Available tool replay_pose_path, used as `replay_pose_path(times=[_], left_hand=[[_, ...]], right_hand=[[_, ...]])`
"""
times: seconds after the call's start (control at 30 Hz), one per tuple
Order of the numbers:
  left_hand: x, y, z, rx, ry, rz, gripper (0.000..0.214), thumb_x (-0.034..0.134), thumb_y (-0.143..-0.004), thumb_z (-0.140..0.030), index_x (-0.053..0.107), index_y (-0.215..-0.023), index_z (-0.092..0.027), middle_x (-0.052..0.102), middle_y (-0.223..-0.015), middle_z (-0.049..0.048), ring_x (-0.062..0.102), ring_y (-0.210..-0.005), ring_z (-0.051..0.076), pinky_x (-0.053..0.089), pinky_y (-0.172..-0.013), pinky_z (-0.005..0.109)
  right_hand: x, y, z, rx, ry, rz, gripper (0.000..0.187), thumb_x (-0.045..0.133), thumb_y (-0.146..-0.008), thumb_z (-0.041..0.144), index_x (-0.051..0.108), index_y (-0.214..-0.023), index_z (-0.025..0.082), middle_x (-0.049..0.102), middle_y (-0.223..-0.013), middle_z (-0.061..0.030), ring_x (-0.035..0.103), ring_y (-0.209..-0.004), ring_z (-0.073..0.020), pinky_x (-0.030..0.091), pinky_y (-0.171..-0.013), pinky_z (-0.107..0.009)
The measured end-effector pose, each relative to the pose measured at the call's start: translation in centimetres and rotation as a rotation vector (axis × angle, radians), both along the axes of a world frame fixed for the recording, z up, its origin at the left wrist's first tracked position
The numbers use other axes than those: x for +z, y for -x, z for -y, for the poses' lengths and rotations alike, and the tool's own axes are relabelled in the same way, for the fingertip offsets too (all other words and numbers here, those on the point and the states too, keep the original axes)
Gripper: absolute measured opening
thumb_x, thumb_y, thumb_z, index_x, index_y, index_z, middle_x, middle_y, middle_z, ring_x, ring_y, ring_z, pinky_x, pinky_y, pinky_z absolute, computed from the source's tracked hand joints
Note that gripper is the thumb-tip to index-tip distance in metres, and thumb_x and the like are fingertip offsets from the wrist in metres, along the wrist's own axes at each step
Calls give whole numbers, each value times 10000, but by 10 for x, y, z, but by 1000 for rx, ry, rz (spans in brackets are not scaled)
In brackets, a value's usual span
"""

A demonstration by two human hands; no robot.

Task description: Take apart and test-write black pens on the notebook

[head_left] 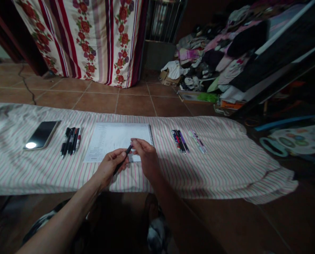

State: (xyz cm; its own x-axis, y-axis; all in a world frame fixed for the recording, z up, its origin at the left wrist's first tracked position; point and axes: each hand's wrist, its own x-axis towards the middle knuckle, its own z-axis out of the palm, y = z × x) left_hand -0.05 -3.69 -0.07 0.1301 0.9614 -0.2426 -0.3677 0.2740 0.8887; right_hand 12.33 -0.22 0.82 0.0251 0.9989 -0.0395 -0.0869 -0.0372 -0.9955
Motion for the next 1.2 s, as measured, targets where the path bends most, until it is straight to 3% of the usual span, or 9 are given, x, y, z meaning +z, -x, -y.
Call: replay_pose_path(times=[0.13,0.47,0.67,0.9,1.2], left_hand=[[2,0,1,-15,8,-5,224,630,-735,-307,642,-842,-111,535,-564,-20,382,-419,38,255,-423,198],[5,2,1,-22,52,-19,214,653,-703,-319,601,-710,-112,522,-546,-20,379,-417,35,241,-404,188],[4,0,0,19,75,-40,237,664,-687,-331,621,-739,-104,537,-551,-11,375,-404,34,241,-397,192],[0,1,-1,18,69,-39,237,655,-702,-333,630,-750,-102,557,-579,-5,383,-402,26,241,-406,187],[-6,3,-2,-45,52,-73,291,643,-716,-372,651,-829,-105,555,-602,-1,418,-441,40,239,-406,183]], right_hand=[[0,2,0,-40,-9,1,212,602,-703,356,699,-774,181,668,-740,-11,580,-675,-130,454,-570,-227],[0,5,-1,-76,13,-22,208,596,-708,333,699,-778,166,663,-726,-20,564,-663,-125,438,-567,-229],[-3,5,-3,-80,54,-57,221,587,-715,344,688,-797,165,652,-746,-23,550,-671,-121,432,-558,-224],[-8,5,-5,14,104,-119,245,640,-664,338,673,-847,178,647,-785,-10,568,-703,-119,439,-600,-228],[-13,-4,-16,-118,88,-152,301,652,-630,383,673,-841,169,662,-767,-23,580,-676,-127,415,-569,-233]])
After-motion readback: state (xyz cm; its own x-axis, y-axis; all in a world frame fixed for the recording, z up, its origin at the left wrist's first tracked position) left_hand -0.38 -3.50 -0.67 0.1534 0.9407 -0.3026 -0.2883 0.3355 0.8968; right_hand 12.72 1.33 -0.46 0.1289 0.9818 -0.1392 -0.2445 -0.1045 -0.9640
